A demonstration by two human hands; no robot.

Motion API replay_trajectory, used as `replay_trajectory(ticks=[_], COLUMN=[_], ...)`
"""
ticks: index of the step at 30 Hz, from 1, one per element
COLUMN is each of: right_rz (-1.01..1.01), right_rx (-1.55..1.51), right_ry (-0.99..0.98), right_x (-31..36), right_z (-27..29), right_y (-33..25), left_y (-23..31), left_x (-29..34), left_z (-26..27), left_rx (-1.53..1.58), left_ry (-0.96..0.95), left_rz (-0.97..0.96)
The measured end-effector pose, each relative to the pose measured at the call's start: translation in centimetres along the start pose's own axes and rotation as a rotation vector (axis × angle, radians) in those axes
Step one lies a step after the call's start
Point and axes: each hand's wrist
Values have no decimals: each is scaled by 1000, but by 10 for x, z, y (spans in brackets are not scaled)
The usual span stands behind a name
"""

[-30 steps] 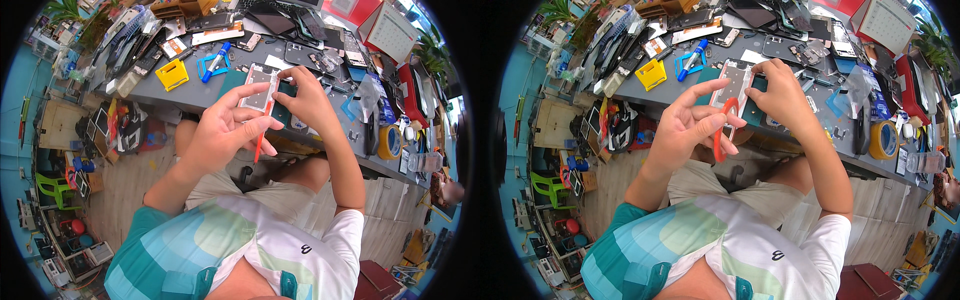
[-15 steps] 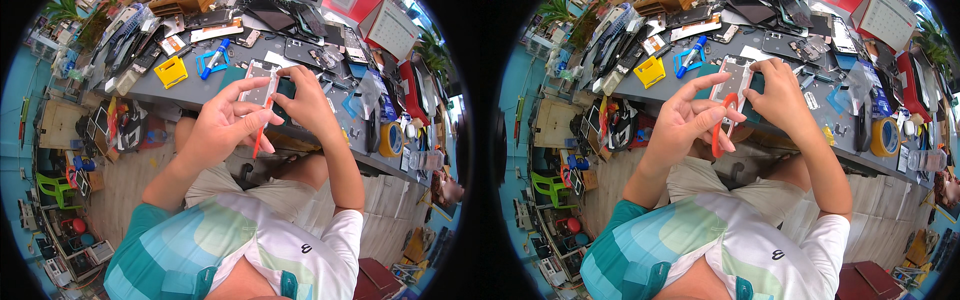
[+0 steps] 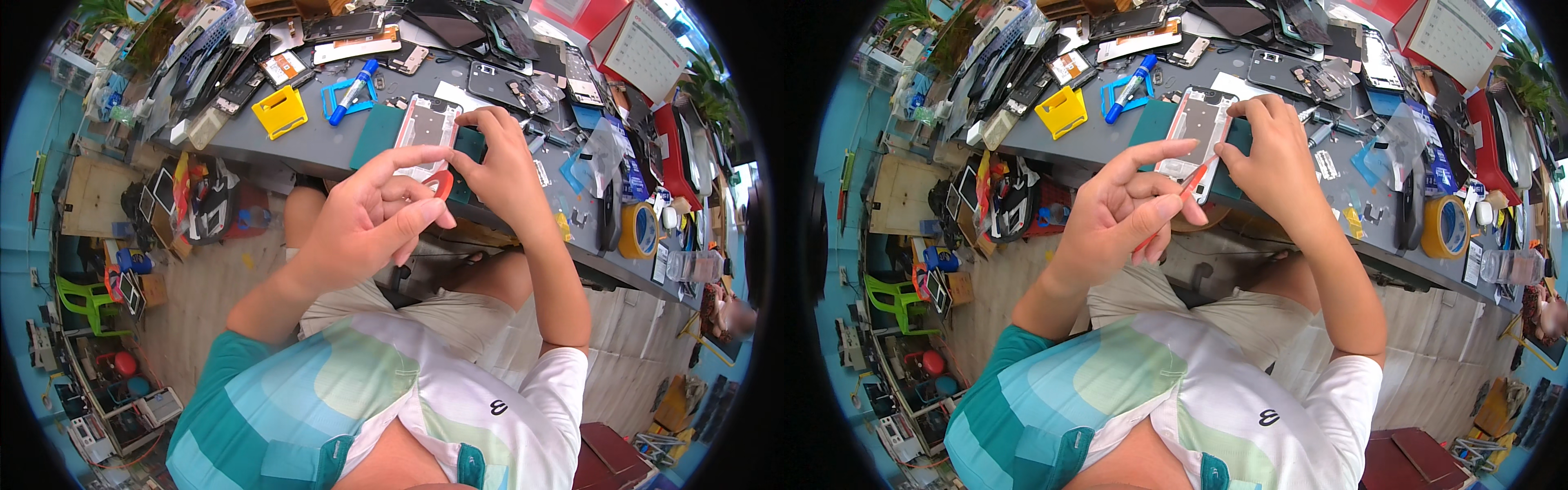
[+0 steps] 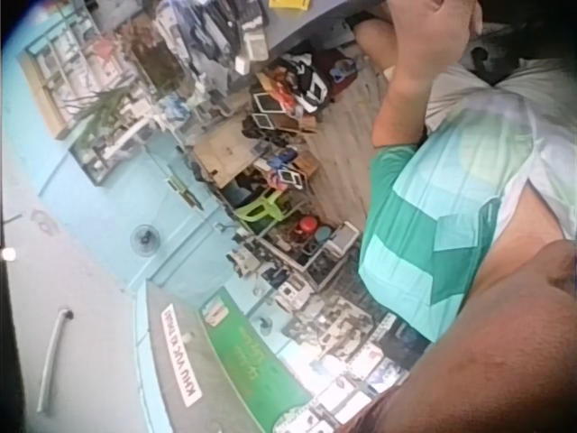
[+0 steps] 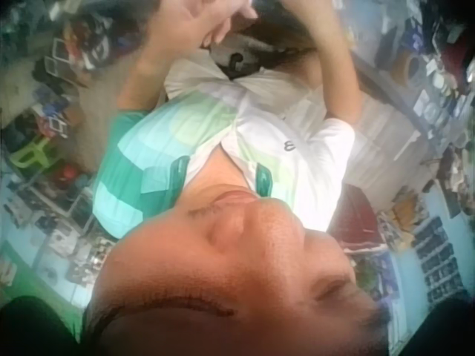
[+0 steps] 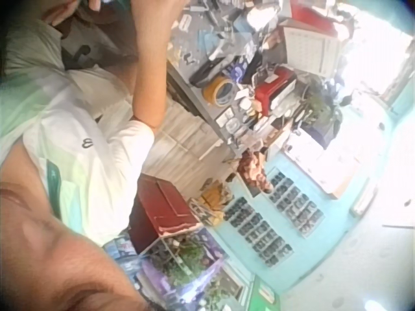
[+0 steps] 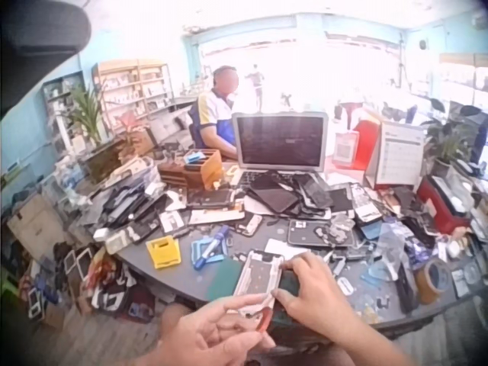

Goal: The person applies red adhesive tape to the edges of a disassembled smartphone chassis. They repeatedly tear small pieces of tape and press them along the frame, handling the phone and tape roll throughout.

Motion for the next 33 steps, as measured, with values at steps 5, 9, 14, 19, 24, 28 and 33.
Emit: replay_trajectory(ticks=[5,9,14,19,24,28,33], right_rz=[107,190,249,262,251,259,272], right_rx=[-40,-15,153,229,242,279,335], right_ry=[36,64,45,46,48,53,41], right_x=[7,12,15,16,16,16,16], right_z=[-4,-7,-5,-6,-6,-5,-4], right_y=[3,9,9,12,11,9,7], left_y=[-21,-25,-34,-24,-14,-14,-21], left_x=[12,12,-1,-4,-8,-11,-8], left_z=[1,1,0,3,6,9,14], left_rx=[-323,-707,-951,-1110,-1127,-1121,-1132], left_ry=[1,108,259,291,292,310,294], left_rz=[-210,-360,-540,-572,-588,-593,-610])
Point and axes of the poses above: each hand's wrist, its own x-axis away from the middle knuckle, its own z-axis out of the back of the hand, y = z × x, and after that the axes turned 10 degrees about -y, right-handed
